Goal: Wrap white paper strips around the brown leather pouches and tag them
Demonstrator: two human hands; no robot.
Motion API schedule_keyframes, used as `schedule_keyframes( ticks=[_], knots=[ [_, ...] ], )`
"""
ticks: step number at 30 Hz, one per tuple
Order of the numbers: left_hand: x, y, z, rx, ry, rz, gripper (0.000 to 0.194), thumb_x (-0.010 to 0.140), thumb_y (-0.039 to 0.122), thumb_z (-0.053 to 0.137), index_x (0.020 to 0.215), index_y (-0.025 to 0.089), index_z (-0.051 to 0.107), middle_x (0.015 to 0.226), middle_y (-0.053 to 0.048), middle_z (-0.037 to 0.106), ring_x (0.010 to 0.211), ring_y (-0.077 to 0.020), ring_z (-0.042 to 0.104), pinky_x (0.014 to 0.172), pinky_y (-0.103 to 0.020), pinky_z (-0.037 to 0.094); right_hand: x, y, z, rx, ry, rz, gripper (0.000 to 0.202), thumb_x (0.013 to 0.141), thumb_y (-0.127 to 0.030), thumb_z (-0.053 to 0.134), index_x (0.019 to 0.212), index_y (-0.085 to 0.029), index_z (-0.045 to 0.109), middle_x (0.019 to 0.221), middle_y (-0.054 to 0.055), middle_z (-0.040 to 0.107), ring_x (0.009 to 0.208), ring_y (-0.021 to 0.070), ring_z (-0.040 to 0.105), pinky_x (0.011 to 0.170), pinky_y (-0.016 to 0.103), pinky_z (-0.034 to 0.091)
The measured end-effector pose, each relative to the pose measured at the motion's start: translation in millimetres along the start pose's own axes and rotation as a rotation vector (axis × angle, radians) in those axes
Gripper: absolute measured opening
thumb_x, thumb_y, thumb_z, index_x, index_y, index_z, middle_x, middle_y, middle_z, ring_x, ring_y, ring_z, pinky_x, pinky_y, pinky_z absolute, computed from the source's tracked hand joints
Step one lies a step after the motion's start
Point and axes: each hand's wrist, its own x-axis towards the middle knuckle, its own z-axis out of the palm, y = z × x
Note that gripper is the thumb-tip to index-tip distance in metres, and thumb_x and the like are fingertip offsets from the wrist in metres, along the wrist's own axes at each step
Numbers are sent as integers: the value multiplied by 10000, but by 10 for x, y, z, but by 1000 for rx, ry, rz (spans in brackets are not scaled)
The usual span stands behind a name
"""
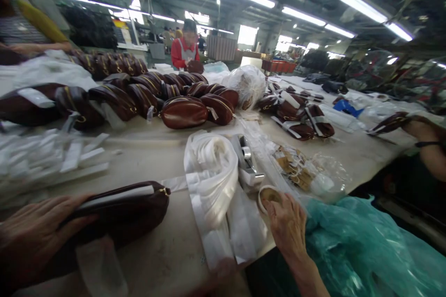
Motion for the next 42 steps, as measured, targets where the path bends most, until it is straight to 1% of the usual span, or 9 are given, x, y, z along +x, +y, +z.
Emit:
schedule_keyframes(
  ticks=[3, 6, 10, 14, 22, 28, 33, 37, 42],
  knots=[
    [110, 162, -137, 193, -27, 44, 362, 931, 472, 348, 1095, 217, 545, 920, -31, 639, 765, -235, 598, 685, -348, 463, 191, -219, -104, 213, 109, -76, 270, 936, -344, 418, 892, -186, 632, 918, 118, 649, 863, 278, 583, 752, 463, 462],
    [169, 319, -189, 227, 15, -37, 359, 954, 439, 315, 1047, 184, 550, 890, -60, 634, 775, -247, 594, 703, -356, 458, 408, -638, -159, 467, 127, -211, 168, 900, -274, 521, 751, -211, 569, 742, 52, 613, 716, 200, 577, 672, 339, 466],
    [171, 407, -194, 182, 29, -74, 342, 949, 431, 339, 1014, 183, 565, 884, -67, 638, 772, -250, 592, 695, -352, 446, 668, -1239, -71, 533, -6, -382, 260, 889, -299, 538, 649, -199, 516, 661, 30, 577, 673, 178, 559, 637, 295, 440],
    [136, 410, -195, 151, 28, -105, 327, 940, 439, 370, 1041, 195, 563, 887, -56, 637, 767, -231, 584, 711, -337, 436, 977, -1526, 124, 364, -250, -397, 85, 861, -219, 548, 899, -188, 618, 897, 75, 655, 817, 216, 615, 703, 322, 467],
    [117, 409, -172, 122, 71, -79, 322, 952, 408, 373, 1055, 170, 563, 892, -54, 638, 758, -211, 585, 721, -329, 425, 1707, -1190, 533, 76, -307, -99, 244, 865, -87, 416, 1044, -100, 582, 1014, 177, 612, 917, 246, 606, 752, 344, 469],
    [112, 409, -161, 109, 79, -90, 310, 960, 391, 363, 1059, 167, 554, 903, -55, 630, 778, -210, 583, 734, -332, 418, 2095, -1247, 711, -33, -391, -94, 210, 829, -142, 551, 1023, -65, 580, 1006, 193, 617, 963, 279, 591, 806, 374, 448],
    [125, 443, -179, 89, 112, -108, 261, 952, 343, 394, 1047, 174, 568, 892, -52, 640, 758, -194, 589, 722, -320, 426, 2312, -1283, 812, -48, -517, -93, 189, 898, -249, 533, 1005, -110, 601, 1012, 100, 627, 928, 210, 604, 804, 384, 488],
    [144, 451, -188, 90, 121, -107, 265, 962, 336, 369, 1034, 170, 564, 886, -52, 638, 754, -191, 586, 722, -316, 420, 2394, -1202, 829, -13, -577, -87, 269, 900, -341, 548, 1086, -148, 577, 1071, 61, 607, 909, 172, 606, 795, 377, 518],
    [173, 443, -207, 95, 126, -81, 271, 965, 341, 365, 1021, 165, 563, 869, -45, 641, 736, -186, 590, 708, -309, 417, 2367, -1094, 623, 110, -480, -67, 178, 911, -221, 482, 921, -130, 635, 1002, 95, 640, 958, 206, 603, 846, 380, 475]
  ],
)
